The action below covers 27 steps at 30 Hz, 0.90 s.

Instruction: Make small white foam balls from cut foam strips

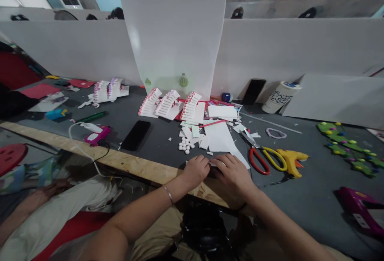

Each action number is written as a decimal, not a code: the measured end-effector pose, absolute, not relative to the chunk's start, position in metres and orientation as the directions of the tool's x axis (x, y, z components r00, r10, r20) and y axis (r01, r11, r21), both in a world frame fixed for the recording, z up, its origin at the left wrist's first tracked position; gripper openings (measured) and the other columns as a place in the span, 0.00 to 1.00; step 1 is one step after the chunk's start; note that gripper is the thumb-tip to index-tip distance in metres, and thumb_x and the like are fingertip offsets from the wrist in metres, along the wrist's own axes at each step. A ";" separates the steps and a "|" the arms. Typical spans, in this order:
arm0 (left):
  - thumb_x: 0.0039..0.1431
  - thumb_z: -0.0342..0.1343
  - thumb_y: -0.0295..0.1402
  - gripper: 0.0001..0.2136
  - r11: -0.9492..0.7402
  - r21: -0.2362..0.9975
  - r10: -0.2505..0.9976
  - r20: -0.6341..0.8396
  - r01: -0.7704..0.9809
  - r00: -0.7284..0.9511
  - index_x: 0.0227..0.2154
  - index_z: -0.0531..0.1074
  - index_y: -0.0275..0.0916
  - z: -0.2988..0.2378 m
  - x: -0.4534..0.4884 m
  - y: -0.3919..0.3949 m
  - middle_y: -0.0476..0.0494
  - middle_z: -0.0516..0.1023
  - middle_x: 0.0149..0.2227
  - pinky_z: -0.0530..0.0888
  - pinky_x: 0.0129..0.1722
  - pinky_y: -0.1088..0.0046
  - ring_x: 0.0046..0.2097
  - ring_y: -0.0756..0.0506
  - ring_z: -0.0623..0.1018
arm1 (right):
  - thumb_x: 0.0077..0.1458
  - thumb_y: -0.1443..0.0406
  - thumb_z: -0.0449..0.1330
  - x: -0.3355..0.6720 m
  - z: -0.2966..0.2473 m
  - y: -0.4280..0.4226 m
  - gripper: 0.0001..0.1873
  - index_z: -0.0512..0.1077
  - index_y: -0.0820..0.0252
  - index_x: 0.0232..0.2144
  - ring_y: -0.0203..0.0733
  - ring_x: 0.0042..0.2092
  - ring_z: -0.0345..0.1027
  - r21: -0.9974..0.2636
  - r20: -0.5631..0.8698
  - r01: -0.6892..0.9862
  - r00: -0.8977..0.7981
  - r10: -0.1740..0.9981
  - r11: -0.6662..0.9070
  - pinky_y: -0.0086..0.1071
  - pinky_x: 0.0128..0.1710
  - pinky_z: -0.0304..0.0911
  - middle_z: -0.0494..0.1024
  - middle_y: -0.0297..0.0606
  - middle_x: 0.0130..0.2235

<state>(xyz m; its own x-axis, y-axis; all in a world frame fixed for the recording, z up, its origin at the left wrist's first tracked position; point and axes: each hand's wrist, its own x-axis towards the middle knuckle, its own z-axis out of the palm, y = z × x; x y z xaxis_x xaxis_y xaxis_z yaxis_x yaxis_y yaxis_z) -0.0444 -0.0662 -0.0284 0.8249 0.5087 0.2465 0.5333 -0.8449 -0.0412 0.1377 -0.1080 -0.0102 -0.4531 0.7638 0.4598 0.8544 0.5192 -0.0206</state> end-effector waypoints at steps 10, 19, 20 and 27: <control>0.63 0.50 0.25 0.06 -0.810 -0.056 0.556 0.243 0.583 0.795 0.30 0.69 0.35 -0.027 -0.054 -0.063 0.43 0.72 0.32 0.66 0.33 0.68 0.37 0.44 0.69 | 0.59 0.72 0.54 0.139 -0.028 -0.099 0.10 0.70 0.59 0.26 0.43 0.32 0.59 0.129 0.453 0.847 -0.512 0.729 0.515 0.36 0.32 0.48 0.70 0.38 0.27; 0.65 0.47 0.26 0.07 -0.822 -0.165 0.454 0.388 0.545 0.802 0.32 0.69 0.35 -0.001 -0.056 -0.022 0.42 0.72 0.33 0.67 0.37 0.68 0.38 0.44 0.69 | 0.62 0.71 0.52 0.162 -0.007 -0.088 0.09 0.70 0.61 0.30 0.43 0.34 0.63 0.197 0.562 0.883 -0.458 0.689 0.425 0.35 0.36 0.51 0.75 0.40 0.31; 0.65 0.47 0.25 0.08 -0.839 -0.177 0.428 0.370 0.515 0.825 0.32 0.69 0.35 -0.003 -0.057 -0.022 0.42 0.71 0.32 0.66 0.36 0.68 0.38 0.44 0.69 | 0.62 0.71 0.51 0.164 -0.012 -0.090 0.10 0.70 0.60 0.30 0.42 0.33 0.63 0.209 0.523 0.858 -0.503 0.688 0.468 0.35 0.36 0.52 0.74 0.39 0.30; 0.63 0.50 0.24 0.06 -0.891 -0.109 0.404 0.250 0.440 0.880 0.30 0.69 0.35 -0.023 -0.076 -0.035 0.42 0.71 0.32 0.67 0.35 0.69 0.36 0.45 0.69 | 0.62 0.72 0.51 0.169 -0.037 -0.099 0.10 0.71 0.61 0.34 0.43 0.34 0.63 0.143 0.350 0.812 -0.577 0.738 0.566 0.35 0.36 0.54 0.74 0.40 0.31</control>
<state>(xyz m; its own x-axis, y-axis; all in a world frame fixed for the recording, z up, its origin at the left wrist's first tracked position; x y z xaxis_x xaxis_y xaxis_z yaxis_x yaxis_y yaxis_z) -0.0763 -0.0349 -0.0233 0.8800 0.4042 0.2495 0.4403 -0.8912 -0.1091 0.1688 -0.0987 -0.0373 -0.5768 0.7383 0.3496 0.8116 0.5665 0.1427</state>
